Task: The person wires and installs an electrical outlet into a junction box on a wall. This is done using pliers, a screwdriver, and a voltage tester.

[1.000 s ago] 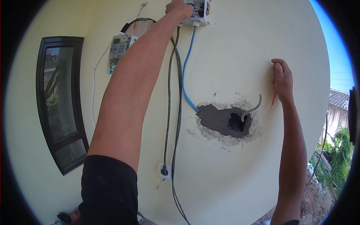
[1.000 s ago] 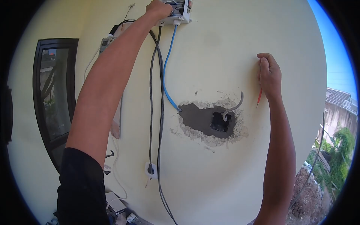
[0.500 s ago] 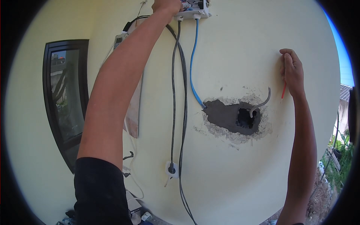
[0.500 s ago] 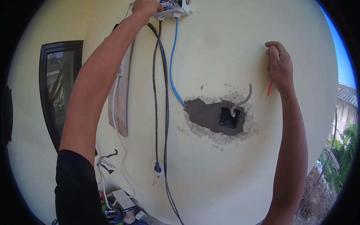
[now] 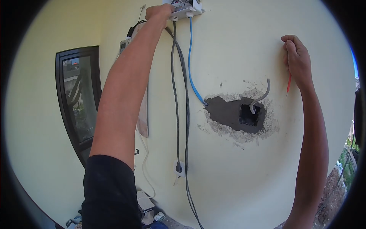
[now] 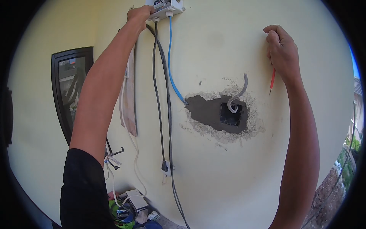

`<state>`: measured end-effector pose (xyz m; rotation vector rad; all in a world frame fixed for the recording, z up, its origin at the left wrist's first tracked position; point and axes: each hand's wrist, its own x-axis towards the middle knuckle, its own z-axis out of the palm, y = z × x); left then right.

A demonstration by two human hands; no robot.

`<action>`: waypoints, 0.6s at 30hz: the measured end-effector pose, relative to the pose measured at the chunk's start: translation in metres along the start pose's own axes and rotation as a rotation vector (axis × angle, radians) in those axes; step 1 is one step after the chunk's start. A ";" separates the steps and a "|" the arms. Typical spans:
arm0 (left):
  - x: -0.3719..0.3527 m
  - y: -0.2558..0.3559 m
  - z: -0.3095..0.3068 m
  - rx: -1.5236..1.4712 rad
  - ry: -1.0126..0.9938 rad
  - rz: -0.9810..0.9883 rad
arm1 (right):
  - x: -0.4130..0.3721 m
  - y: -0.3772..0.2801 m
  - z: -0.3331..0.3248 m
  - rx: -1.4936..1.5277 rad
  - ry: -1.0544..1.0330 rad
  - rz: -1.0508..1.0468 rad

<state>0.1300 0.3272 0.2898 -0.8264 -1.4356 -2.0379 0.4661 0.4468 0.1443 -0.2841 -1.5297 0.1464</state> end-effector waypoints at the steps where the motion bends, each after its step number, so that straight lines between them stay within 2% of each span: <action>1: 0.018 -0.009 0.005 -0.040 -0.021 -0.001 | 0.000 0.000 0.000 0.004 -0.002 0.001; 3: 0.046 -0.018 0.010 -0.077 -0.040 0.007 | 0.001 0.002 0.000 0.012 0.001 -0.005; 5: 0.056 -0.020 0.007 -0.116 -0.215 0.064 | 0.000 0.000 -0.001 0.001 -0.003 -0.015; 6: 0.060 -0.022 0.006 -0.110 -0.215 0.066 | -0.001 0.001 -0.002 -0.019 -0.008 -0.022; 8: 0.060 -0.017 -0.003 0.020 -0.306 0.124 | 0.000 0.001 -0.001 -0.016 -0.004 -0.024; 12: 0.065 -0.013 -0.008 0.127 -0.346 0.103 | 0.002 0.004 0.002 -0.009 0.022 -0.035; 14: 0.061 -0.011 -0.002 0.190 -0.250 0.174 | 0.002 0.001 0.001 -0.008 0.025 -0.025; 18: 0.065 -0.009 -0.005 0.286 -0.296 0.168 | 0.002 0.003 0.000 -0.021 0.000 -0.015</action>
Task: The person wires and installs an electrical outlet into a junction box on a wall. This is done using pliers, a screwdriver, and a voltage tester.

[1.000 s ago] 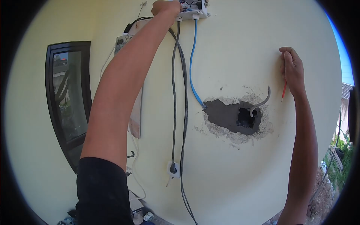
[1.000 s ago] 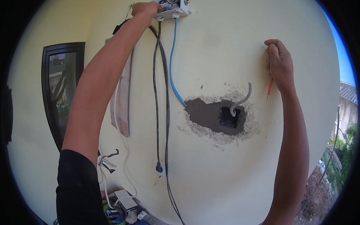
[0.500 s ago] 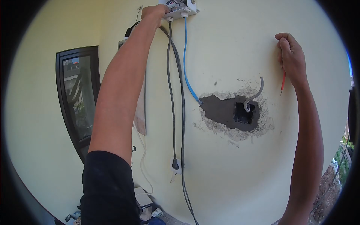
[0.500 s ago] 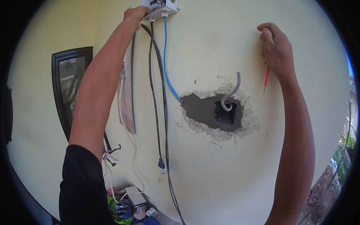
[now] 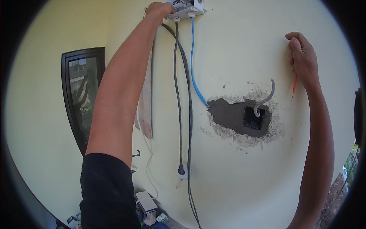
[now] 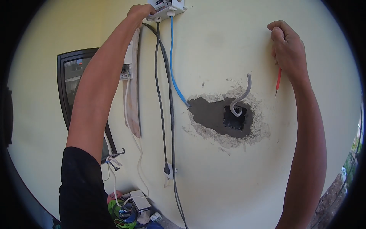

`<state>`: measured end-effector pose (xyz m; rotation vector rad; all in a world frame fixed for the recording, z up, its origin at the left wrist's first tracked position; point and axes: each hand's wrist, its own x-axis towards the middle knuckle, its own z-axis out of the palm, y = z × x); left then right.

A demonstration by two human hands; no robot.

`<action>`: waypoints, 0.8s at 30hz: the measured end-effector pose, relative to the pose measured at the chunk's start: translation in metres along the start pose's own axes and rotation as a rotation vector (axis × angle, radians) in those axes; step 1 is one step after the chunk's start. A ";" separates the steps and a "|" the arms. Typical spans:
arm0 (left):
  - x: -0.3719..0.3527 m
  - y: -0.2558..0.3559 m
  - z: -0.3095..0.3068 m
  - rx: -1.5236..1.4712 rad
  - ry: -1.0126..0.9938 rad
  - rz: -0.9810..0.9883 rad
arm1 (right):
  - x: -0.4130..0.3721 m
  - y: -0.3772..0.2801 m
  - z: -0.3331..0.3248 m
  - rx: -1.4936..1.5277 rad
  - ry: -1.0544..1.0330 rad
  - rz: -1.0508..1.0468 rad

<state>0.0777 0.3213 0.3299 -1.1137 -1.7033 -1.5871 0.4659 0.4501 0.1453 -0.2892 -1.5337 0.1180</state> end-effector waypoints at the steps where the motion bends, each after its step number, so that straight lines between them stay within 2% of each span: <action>1: 0.003 -0.004 0.004 -0.029 0.039 0.005 | -0.001 0.000 0.000 0.000 -0.003 0.003; 9: 0.022 -0.016 0.008 -0.088 0.058 0.005 | 0.002 0.003 0.000 -0.007 -0.005 -0.017; 16: 0.015 -0.009 0.002 0.052 0.007 0.052 | 0.000 0.001 0.000 -0.013 0.001 -0.021; 18: -0.003 0.007 -0.002 0.075 -0.026 0.077 | 0.000 0.001 0.000 -0.011 0.008 -0.004; 21: -0.031 0.034 -0.006 0.201 0.023 -0.020 | 0.001 0.003 0.000 -0.014 0.006 -0.007; 23: -0.020 0.034 -0.010 0.296 -0.140 0.065 | 0.000 0.001 0.000 -0.019 0.007 -0.001; 24: -0.016 0.035 -0.008 0.295 -0.141 0.067 | 0.000 0.000 0.000 -0.024 0.008 0.002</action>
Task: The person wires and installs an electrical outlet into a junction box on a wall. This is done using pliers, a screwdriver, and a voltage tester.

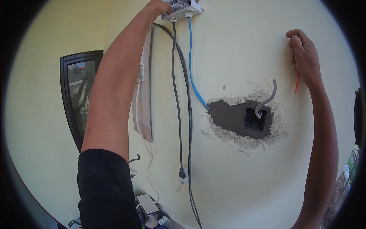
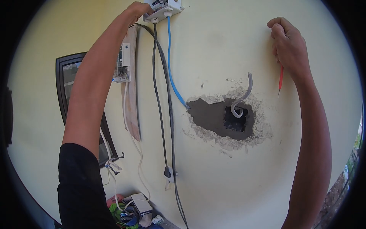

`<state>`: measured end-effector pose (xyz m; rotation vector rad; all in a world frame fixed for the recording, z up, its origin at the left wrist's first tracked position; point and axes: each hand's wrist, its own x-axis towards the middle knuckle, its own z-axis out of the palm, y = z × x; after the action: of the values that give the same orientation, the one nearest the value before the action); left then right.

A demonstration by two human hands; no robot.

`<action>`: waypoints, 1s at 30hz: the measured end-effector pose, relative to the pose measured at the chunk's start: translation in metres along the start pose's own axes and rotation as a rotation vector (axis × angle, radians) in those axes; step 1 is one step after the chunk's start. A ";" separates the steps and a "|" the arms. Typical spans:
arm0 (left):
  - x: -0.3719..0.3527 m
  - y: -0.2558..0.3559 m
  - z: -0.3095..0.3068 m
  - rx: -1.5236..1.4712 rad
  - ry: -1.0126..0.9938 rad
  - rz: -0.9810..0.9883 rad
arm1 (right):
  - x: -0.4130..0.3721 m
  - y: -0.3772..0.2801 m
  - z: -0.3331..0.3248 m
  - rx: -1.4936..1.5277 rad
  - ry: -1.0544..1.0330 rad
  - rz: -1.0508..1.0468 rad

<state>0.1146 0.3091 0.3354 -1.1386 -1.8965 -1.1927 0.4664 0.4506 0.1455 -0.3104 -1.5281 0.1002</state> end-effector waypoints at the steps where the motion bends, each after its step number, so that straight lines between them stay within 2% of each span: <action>1: -0.001 0.003 0.000 0.022 0.033 -0.032 | 0.000 0.000 0.000 -0.001 0.001 0.000; 3: -0.004 0.007 -0.003 0.046 0.064 -0.068 | 0.001 0.002 0.001 0.003 0.005 -0.015; 23: 0.052 -0.011 0.001 0.007 -0.102 -0.006 | 0.005 0.010 0.001 -0.025 0.001 -0.076; 30: 0.047 -0.014 0.002 -0.028 -0.101 -0.007 | 0.006 0.011 0.001 -0.044 0.004 -0.078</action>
<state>0.0818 0.3241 0.3681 -1.2294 -1.9655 -1.1897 0.4676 0.4630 0.1481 -0.2853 -1.5382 0.0041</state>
